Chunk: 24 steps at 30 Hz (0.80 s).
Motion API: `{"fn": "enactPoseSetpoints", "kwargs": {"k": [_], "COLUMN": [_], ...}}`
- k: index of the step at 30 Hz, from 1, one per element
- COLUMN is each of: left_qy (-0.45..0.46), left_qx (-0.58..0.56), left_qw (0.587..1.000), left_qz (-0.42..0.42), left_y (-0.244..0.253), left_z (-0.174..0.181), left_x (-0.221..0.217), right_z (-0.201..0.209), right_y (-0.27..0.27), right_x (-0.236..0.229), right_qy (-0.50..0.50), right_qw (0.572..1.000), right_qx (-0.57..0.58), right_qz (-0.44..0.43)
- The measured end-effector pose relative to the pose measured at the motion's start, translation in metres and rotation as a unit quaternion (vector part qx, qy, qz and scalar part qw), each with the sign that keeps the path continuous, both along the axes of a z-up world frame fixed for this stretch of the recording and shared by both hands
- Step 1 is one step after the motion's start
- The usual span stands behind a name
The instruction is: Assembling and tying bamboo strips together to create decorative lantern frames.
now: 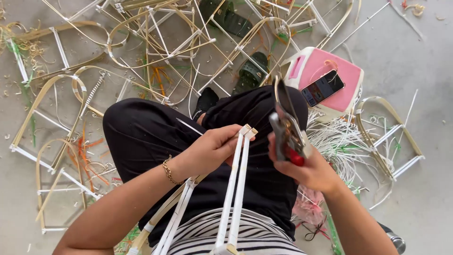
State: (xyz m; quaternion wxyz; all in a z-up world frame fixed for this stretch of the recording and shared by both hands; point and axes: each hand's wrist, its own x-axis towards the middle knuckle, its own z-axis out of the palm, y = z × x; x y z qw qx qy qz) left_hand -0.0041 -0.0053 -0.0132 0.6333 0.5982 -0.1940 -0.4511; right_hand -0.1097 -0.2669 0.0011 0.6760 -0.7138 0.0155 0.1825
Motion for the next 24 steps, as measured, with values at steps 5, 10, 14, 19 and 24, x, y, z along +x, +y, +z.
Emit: {"fn": "enactPoseSetpoints", "kwargs": {"k": [5, 10, 14, 19, 24], "left_qy": [0.071, 0.074, -0.022, -0.084, 0.013], "left_qx": [-0.008, -0.031, 0.016, 0.057, 0.028], "left_qw": [0.997, 0.996, 1.0, 0.995, 0.999], "left_qz": [0.022, 0.023, -0.001, -0.018, -0.01], "left_y": [0.0, 0.002, 0.007, 0.007, 0.007], "left_z": [-0.001, 0.0, 0.002, 0.006, 0.017], "left_x": [-0.006, -0.009, -0.009, -0.004, -0.001], "right_z": [-0.007, 0.009, -0.004, 0.001, 0.006], "right_y": [-0.014, 0.006, 0.001, 0.013, 0.003], "right_x": [-0.037, -0.029, -0.037, -0.028, -0.032], "right_qy": [0.104, 0.009, 0.033, 0.055, -0.052], "right_qw": [0.989, 0.988, 0.99, 0.977, 0.99], "right_qx": [-0.1, -0.149, -0.136, -0.177, -0.116], "right_qz": [-0.025, 0.052, 0.026, 0.109, 0.063]}}
